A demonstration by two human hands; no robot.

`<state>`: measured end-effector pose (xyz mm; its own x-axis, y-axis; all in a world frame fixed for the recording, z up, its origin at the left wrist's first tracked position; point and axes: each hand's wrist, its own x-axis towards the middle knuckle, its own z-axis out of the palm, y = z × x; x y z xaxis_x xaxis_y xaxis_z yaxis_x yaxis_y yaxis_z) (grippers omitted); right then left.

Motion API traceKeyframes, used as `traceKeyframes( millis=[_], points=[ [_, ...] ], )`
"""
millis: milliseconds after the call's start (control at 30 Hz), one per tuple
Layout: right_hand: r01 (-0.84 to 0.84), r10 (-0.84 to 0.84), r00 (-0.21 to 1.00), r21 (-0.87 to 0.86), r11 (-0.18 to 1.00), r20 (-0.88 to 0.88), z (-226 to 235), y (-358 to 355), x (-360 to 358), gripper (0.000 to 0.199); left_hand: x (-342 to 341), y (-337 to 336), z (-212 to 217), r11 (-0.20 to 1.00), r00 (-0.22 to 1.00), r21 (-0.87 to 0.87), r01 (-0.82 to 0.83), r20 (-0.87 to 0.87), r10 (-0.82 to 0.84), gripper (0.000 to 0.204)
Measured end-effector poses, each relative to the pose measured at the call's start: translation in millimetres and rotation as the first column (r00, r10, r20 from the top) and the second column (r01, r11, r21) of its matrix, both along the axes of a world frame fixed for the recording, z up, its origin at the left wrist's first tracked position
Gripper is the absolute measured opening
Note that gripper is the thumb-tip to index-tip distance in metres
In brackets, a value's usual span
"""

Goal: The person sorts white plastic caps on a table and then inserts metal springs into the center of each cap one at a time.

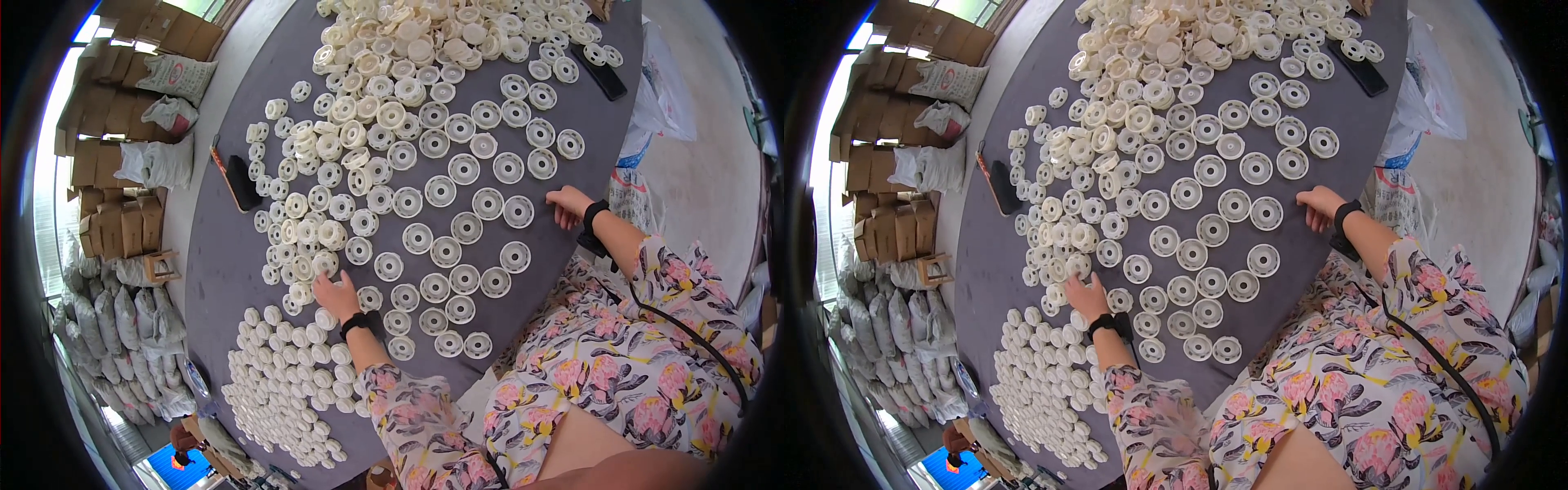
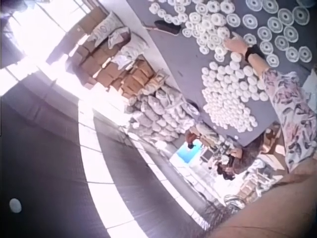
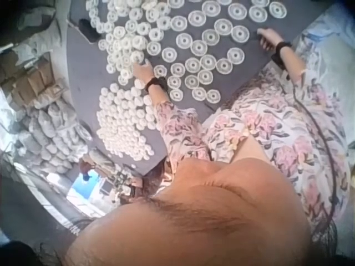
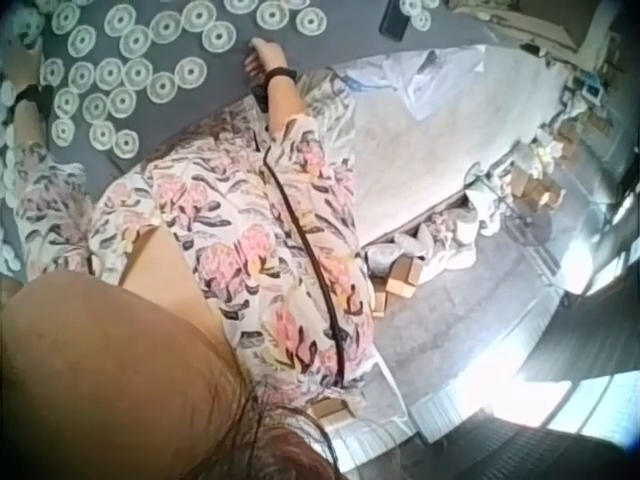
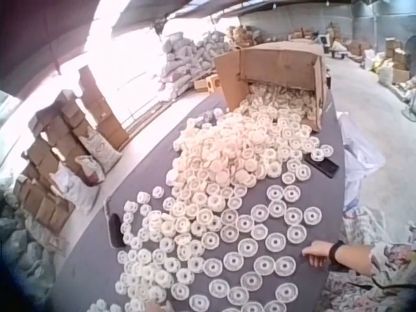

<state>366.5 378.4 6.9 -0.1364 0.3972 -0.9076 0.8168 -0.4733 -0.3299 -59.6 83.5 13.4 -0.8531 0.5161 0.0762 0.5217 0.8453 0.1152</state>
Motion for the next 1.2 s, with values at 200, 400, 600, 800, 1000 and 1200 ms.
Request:
traceKeyframes(
  millis=[200, 400, 600, 800, 1000, 1200],
  points=[
    [0.034, -0.034, 0.999, -0.009, 0.999, -0.029, 3, 6, -7, 0.044, -23, 36, 1, 0.962, 1.0, -0.273, 0.007, -0.017, -0.012, 0.073],
    [0.003, -0.004, 1.0, -0.009, 1.0, -0.022, 2, 10, -5, 0.044, -5, 25, -10, 0.981, 1.0, 0.192, 0.005, 0.021, -0.01, 0.063],
    [-0.026, 0.026, 0.999, 0.001, 1.0, -0.018, 5, 11, -1, 0.043, 51, 44, -20, 0.621, 0.821, 0.747, -0.237, 0.496, -0.283, 0.04],
    [-0.014, 0.014, 1.0, 0.007, 1.0, -0.015, 2, 15, 7, 0.043, 67, 82, -8, 0.778, 0.899, 0.607, 0.162, 0.235, -0.37, 0.028],
    [-0.023, 0.023, 0.999, -0.006, 1.0, -0.029, 2, 24, 8, 0.044, 43, 124, -18, 0.85, 0.899, 0.324, 0.416, -0.007, -0.437, 0.051],
    [-0.029, 0.028, 0.999, -0.015, 0.999, -0.034, -1, 28, 11, 0.045, 43, 153, -9, 0.949, 0.96, -0.157, 0.273, 0.105, -0.259, 0.067]
  ],
)
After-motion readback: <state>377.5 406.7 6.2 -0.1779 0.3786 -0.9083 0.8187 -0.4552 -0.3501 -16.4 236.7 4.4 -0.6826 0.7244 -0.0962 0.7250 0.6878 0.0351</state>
